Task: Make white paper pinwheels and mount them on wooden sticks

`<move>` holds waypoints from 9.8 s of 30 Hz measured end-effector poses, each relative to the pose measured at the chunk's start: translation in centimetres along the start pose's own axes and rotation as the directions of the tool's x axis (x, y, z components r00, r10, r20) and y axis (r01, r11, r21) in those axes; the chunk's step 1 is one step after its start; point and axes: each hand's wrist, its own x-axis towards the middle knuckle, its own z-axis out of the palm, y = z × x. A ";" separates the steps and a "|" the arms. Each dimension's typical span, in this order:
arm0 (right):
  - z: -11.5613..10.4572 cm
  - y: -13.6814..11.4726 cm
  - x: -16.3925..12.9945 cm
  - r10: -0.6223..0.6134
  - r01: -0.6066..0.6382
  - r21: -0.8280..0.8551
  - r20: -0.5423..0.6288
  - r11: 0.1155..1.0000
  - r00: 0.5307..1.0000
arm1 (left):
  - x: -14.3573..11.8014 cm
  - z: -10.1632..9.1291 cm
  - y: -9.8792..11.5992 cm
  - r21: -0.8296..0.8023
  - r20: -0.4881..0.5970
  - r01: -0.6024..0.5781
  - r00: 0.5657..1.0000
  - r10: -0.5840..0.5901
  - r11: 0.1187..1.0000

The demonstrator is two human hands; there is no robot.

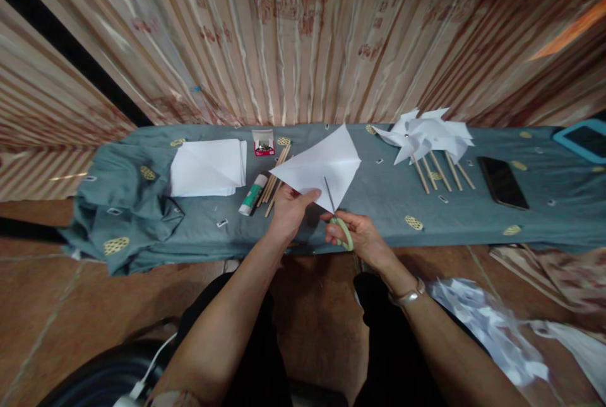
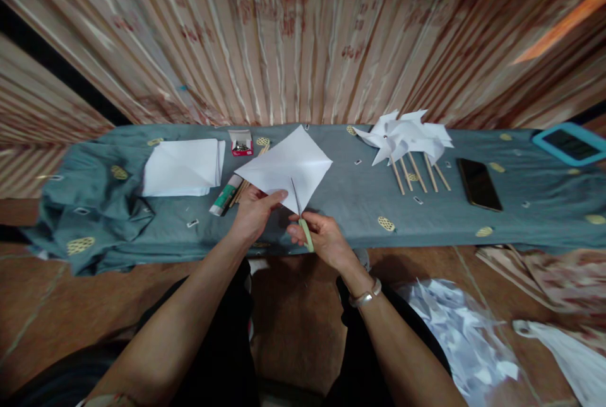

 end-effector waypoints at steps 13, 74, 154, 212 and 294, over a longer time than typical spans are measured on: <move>0.2 -0.1 0.1 0.040 -0.038 0.058 -0.035 0.998 0.999 | -0.1 0.0 -0.1 0.009 0.002 0.015 1.000 -0.015 1.000; 0.0 0.3 0.5 -0.019 0.020 0.009 -0.074 1.000 0.997 | -0.5 0.2 -0.9 -0.028 0.037 0.082 0.996 -0.081 0.996; -0.9 -0.7 -1.9 0.095 -0.063 -0.144 0.224 0.987 0.970 | 2.3 -1.8 -0.5 0.204 -0.159 -0.196 0.960 0.230 0.959; 0.9 0.5 -1.0 0.075 -0.074 -0.011 0.166 0.997 0.983 | 1.9 -1.3 -1.4 0.361 -0.091 -0.262 0.945 0.313 0.895; 0.2 0.5 -0.5 0.058 -0.058 0.001 0.071 0.998 0.996 | 0.4 -0.8 -1.3 0.353 0.054 -0.155 0.988 0.145 0.923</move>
